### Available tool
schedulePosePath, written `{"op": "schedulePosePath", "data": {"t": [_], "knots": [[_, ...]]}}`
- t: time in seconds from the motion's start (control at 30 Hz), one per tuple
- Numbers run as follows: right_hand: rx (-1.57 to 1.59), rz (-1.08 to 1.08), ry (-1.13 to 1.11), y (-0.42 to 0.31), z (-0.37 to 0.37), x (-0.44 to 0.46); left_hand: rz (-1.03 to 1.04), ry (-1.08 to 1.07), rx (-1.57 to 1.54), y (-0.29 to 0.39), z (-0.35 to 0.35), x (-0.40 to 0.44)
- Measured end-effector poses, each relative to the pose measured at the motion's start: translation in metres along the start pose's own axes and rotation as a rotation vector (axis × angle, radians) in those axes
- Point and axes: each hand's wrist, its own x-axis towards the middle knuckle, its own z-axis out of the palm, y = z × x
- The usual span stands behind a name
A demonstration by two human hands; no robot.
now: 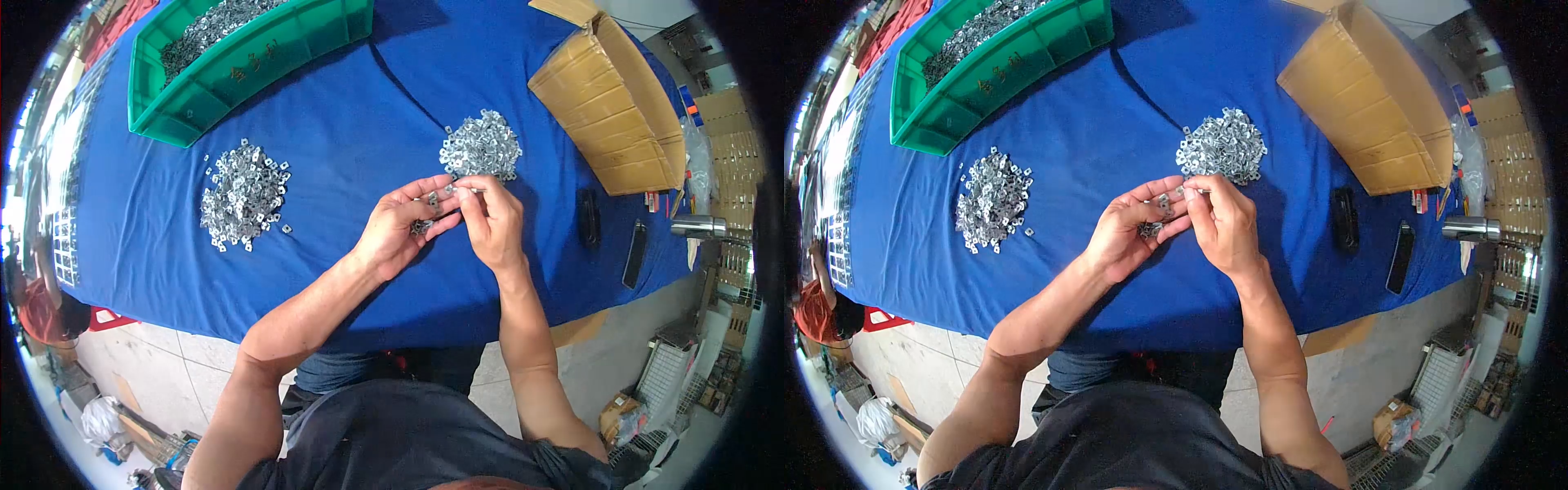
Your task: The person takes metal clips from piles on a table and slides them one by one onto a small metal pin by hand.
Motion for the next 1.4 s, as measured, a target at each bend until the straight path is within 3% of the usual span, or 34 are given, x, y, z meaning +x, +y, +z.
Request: {"op": "schedulePosePath", "data": {"t": [0.23, 0.3, 0.33, 0.4, 0.47, 0.57, 0.67, 0.9, 1.13, 1.4], "knots": [[-0.032, 0.012, 0.005, 0.003, -0.001, 0.0, -0.015, -0.031, 0.002, 0.004, 0.007, -0.003], [-0.068, 0.058, 0.142, 0.008, -0.002, 0.002, -0.005, -0.051, -0.009, 0.005, 0.008, -0.003], [-0.032, 0.213, 0.151, 0.015, -0.006, 0.002, -0.014, -0.028, -0.014, 0.005, 0.006, -0.002], [-0.094, 0.196, 0.141, 0.018, -0.01, 0.005, -0.024, -0.005, -0.019, 0.004, 0.005, -0.001], [-0.004, 0.353, 0.164, 0.011, -0.011, 0.006, -0.016, 0.029, -0.015, 0.003, 0.004, -0.001], [0.057, 0.285, 0.164, 0.009, -0.011, 0.002, -0.013, 0.071, -0.014, 0.004, 0.009, -0.002], [-0.124, 0.165, 0.131, 0.021, -0.006, 0.004, -0.005, 0.026, -0.038, 0.004, 0.006, -0.002], [0.062, 0.196, 0.192, 0.012, -0.008, 0.0, -0.01, 0.023, 0.003, 0.003, 0.006, -0.002], [0.244, 0.099, -0.127, -0.003, -0.002, -0.005, 0.0, 0.0, -0.019, 0.0, -0.002, 0.0], [0.189, 0.065, -0.084, 0.001, 0.005, -0.007, 0.006, -0.03, 0.0, -0.003, -0.008, 0.002]]}}
